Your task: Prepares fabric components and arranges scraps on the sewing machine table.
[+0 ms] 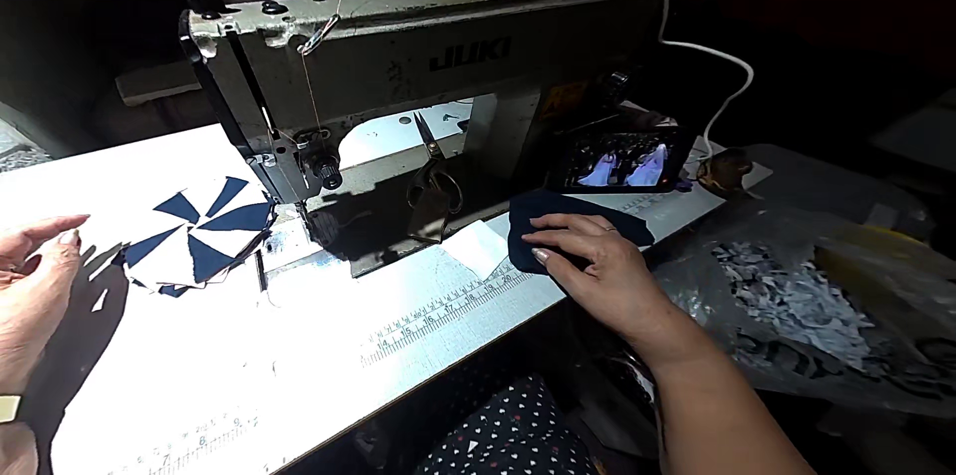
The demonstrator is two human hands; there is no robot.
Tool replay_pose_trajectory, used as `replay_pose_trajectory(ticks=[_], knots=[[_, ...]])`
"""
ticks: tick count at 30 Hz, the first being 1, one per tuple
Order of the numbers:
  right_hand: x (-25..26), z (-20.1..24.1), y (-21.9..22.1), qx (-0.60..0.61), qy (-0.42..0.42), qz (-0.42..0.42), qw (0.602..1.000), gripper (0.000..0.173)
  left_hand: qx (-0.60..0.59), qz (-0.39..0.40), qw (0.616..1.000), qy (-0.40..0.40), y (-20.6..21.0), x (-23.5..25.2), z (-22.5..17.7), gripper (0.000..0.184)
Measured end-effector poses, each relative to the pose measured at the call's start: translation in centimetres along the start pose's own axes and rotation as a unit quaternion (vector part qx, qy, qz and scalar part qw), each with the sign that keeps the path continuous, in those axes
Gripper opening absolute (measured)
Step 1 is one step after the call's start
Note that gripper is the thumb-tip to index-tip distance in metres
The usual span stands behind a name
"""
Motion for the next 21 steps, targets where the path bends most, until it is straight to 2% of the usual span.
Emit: replay_pose_trajectory(ticks=[4,7,8,11,15,18,21], knots=[[0.0,0.3,0.6,-0.020,0.020,-0.026,0.999,0.024,-0.090,0.026,0.993,-0.078,1.6,-0.4,2.3,0.037],[0.2,0.3,1.0,-0.033,0.025,-0.027,0.999,0.026,-0.151,0.032,0.982,-0.112,2.0,-0.7,1.4,0.038],[0.2,0.3,1.1,-0.035,0.024,-0.023,0.999,0.027,-0.130,0.026,0.984,-0.121,1.5,-0.7,0.4,0.037],[0.5,0.4,1.5,-0.029,0.023,-0.001,0.999,0.032,-0.024,0.004,0.998,-0.061,-0.1,-0.4,-0.8,0.032],[0.8,1.3,1.2,-0.017,0.020,-0.014,1.000,0.038,-0.031,-0.007,0.999,-0.044,-0.2,-0.1,0.6,0.033],[1.1,4.0,0.9,-0.037,-0.032,-0.045,0.998,0.033,-0.056,0.004,0.998,-0.033,0.3,0.4,1.3,0.035],[1.2,5.8,2.5,-0.037,-0.073,-0.021,0.996,0.028,-0.050,-0.008,0.999,-0.006,0.3,0.8,1.7,0.033]])
Point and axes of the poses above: each hand's wrist, its own x-axis towards the middle knuckle, its own y-axis out of the palm, z = x × y, the point moved 9 cm from there along x, towards the middle knuckle, and after that the axes turned 9 degrees about x, right-handed, at the moved point
